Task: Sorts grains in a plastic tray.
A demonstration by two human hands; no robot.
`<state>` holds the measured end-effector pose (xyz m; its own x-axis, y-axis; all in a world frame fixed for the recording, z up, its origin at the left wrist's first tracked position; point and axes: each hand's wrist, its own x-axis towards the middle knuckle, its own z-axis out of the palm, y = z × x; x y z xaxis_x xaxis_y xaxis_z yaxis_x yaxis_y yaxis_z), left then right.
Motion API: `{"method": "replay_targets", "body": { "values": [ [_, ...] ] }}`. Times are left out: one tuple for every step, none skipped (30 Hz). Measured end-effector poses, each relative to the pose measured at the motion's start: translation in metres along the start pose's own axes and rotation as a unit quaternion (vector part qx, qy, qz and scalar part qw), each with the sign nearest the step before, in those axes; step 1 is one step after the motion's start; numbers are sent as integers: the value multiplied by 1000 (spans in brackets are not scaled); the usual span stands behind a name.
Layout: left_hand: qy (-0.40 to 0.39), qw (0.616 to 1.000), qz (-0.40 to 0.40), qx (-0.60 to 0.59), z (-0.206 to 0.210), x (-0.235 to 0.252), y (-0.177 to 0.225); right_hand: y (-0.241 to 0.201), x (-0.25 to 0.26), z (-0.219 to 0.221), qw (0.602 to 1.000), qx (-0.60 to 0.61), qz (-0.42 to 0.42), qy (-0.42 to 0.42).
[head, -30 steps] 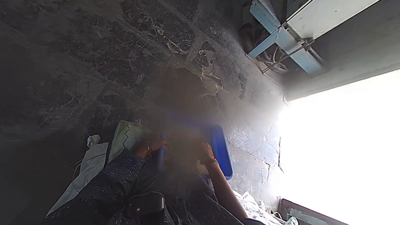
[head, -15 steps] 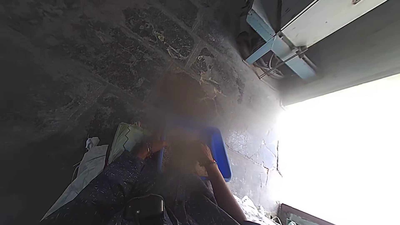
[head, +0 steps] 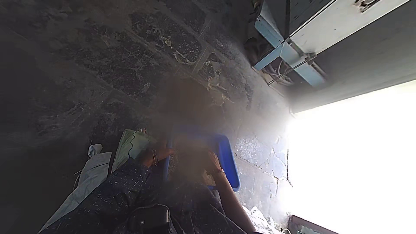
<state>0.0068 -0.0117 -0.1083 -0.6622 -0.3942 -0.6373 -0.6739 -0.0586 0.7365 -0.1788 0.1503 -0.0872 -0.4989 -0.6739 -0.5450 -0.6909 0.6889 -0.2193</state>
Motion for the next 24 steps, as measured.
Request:
{"method": "replay_targets", "body": {
  "values": [
    [-1,1000,0,1,0,0,0,0,0,0,1000,0,-1,-1],
    [-1,1000,1,0,-1,-1,1,0,1,0,1000,1,-3,-1],
    [-1,1000,-1,-1,-1,-2,2,0,1,0,1000,2,-3,-1],
    [-3,1000,-4,-1,-1,-2,2,0,1,-1,1000,2,-1,-3],
    [-3,1000,-5,-1,-1,-2,3,0,1,-1,1000,3,1,-4],
    [-4,1000,-7,-1,-1,-2,3,0,1,-1,1000,3,1,-4],
    [-5,1000,-8,0,-1,-2,4,0,1,-1,1000,3,0,-4],
    [-6,1000,-10,4,-1,-2,3,0,1,-2,1000,1,-1,-5],
    [-8,1000,-14,8,-2,-2,4,0,1,-2,1000,-4,0,-8],
    [-10,1000,-17,12,-2,-3,5,0,2,-3,1000,-6,2,-12],
    [-12,1000,-18,15,-2,-3,6,-1,2,-3,1000,-7,5,-15],
    [-13,1000,-18,17,-2,-3,6,-1,3,-3,1000,-8,7,-17],
    [-14,1000,-19,19,-3,-4,6,-1,4,-3,1000,-9,8,-18],
    [-14,1000,-19,19,-3,-4,6,-1,4,-2,1000,-9,10,-19],
    [-13,1000,-19,19,-3,-3,6,-1,5,-3,1000,-10,12,-21],
    [-14,1000,-18,18,-3,-3,7,-2,5,-4,1000,-10,12,-24],
    [-14,1000,-17,17,-3,-2,6,-2,4,-4,1000,-11,13,-26],
    [-12,1000,-16,15,-3,-2,6,-3,4,-5,999,-11,13,-28],
    [-9,1000,-15,12,-3,-2,5,-3,3,-5,999,-11,12,-28],
    [-6,1000,-13,11,-3,-2,4,-3,3,-5,1000,-9,10,-28],
    [-5,1000,-11,11,-3,-2,4,-2,2,-6,999,-5,8,-31],
    [-5,1000,-8,12,-3,-3,5,-3,1,-6,999,-3,7,-36],
    [-4,1000,-5,13,-3,-3,5,-4,0,-7,999,-2,9,-44],
    [-3,1000,-4,9,-3,-3,5,-6,-1,-8,999,0,10,-51]
  ]
}}
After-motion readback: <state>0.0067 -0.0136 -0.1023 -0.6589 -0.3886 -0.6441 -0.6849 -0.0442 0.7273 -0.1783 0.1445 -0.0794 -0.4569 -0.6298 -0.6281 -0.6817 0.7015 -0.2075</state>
